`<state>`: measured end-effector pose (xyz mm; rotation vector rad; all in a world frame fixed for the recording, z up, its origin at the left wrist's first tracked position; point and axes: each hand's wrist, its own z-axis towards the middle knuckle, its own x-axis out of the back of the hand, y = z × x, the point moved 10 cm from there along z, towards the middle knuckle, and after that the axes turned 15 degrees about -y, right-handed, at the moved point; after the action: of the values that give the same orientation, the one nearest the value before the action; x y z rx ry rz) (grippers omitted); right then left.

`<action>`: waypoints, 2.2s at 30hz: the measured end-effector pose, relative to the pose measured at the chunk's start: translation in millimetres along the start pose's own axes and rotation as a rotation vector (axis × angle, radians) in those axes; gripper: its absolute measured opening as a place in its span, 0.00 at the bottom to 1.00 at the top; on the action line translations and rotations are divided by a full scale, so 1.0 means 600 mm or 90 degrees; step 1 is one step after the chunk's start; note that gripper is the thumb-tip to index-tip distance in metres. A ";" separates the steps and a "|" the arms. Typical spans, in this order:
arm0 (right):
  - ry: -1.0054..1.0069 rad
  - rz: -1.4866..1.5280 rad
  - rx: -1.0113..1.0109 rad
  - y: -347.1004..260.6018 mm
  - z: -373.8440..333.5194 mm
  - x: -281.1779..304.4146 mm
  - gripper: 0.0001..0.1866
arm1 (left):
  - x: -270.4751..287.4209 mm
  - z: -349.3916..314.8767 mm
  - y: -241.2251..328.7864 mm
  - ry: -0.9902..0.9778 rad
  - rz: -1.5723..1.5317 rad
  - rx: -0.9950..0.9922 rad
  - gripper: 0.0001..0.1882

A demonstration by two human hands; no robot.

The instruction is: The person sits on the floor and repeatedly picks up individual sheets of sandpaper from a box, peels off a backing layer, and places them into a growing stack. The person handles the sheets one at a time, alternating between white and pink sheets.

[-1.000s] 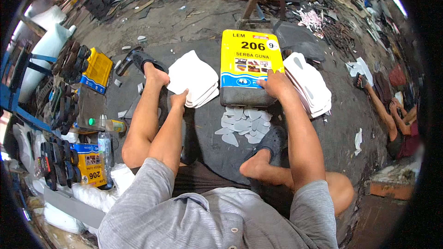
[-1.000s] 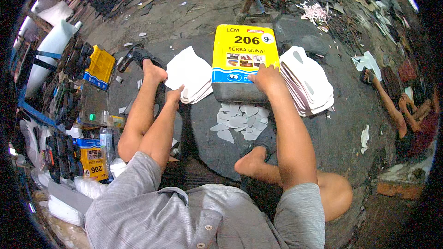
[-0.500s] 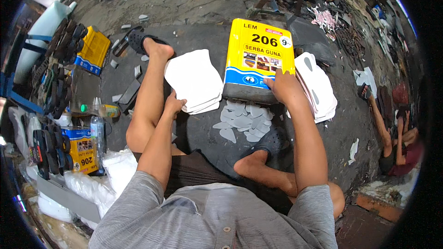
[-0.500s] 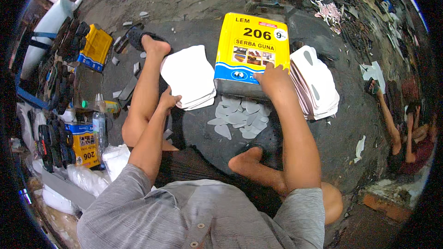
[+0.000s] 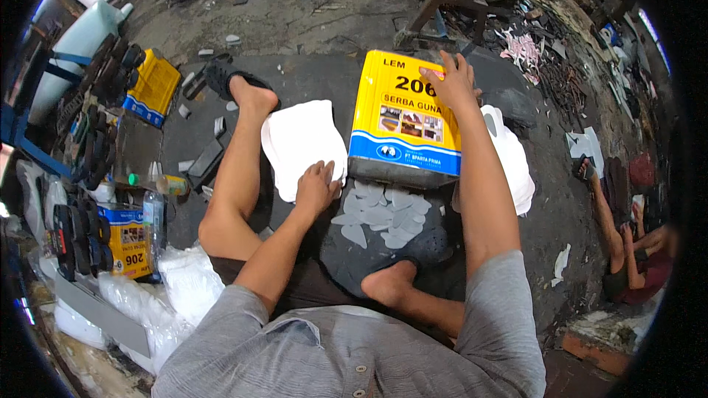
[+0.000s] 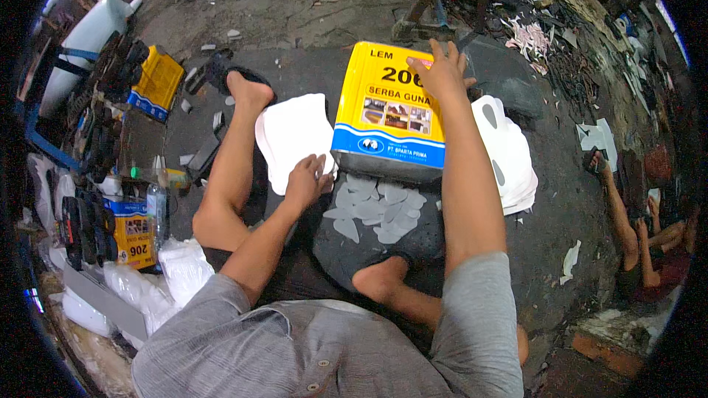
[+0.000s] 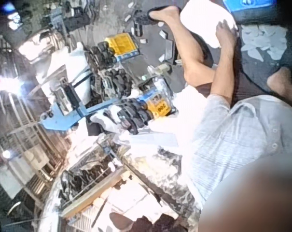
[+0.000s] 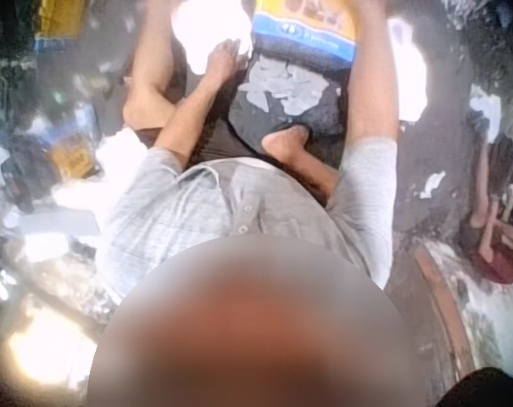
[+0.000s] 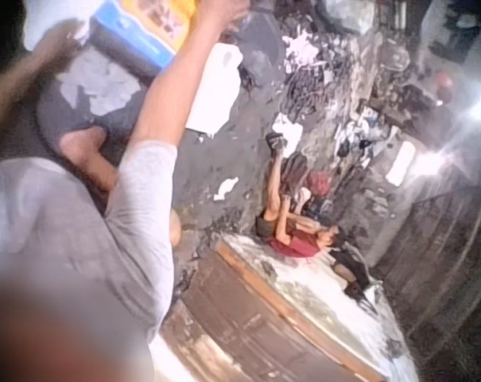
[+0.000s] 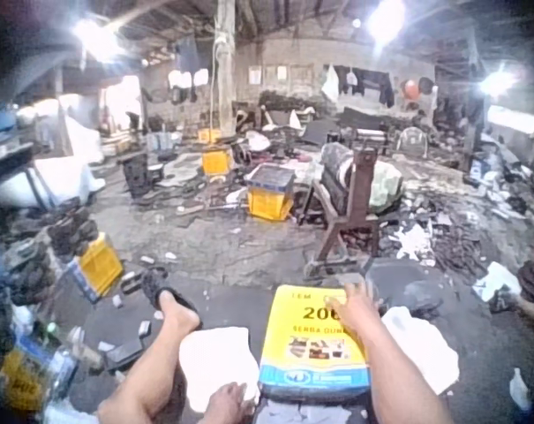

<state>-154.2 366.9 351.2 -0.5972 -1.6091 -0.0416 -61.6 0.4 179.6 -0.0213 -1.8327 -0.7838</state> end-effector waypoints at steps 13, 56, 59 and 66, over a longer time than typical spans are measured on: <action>-0.040 0.012 -0.061 -0.027 -0.143 -0.042 0.40 | -0.025 -0.052 -0.132 -0.314 -0.604 0.216 0.14; -0.252 1.441 0.207 -0.230 -0.310 0.049 0.49 | 0.478 -0.136 0.222 0.186 -0.763 -0.462 0.10; -0.074 1.044 0.442 -0.182 -0.307 0.162 0.30 | 0.455 -0.107 0.242 0.147 -0.706 -0.472 0.09; -0.057 0.385 0.003 -0.051 -0.304 -0.013 0.28 | 0.240 -0.134 0.199 0.184 -0.496 0.030 0.19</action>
<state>1.0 270.6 380.1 -1.0704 -1.4534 0.4424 -9.2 2.8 376.3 0.8354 -1.5631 -1.1984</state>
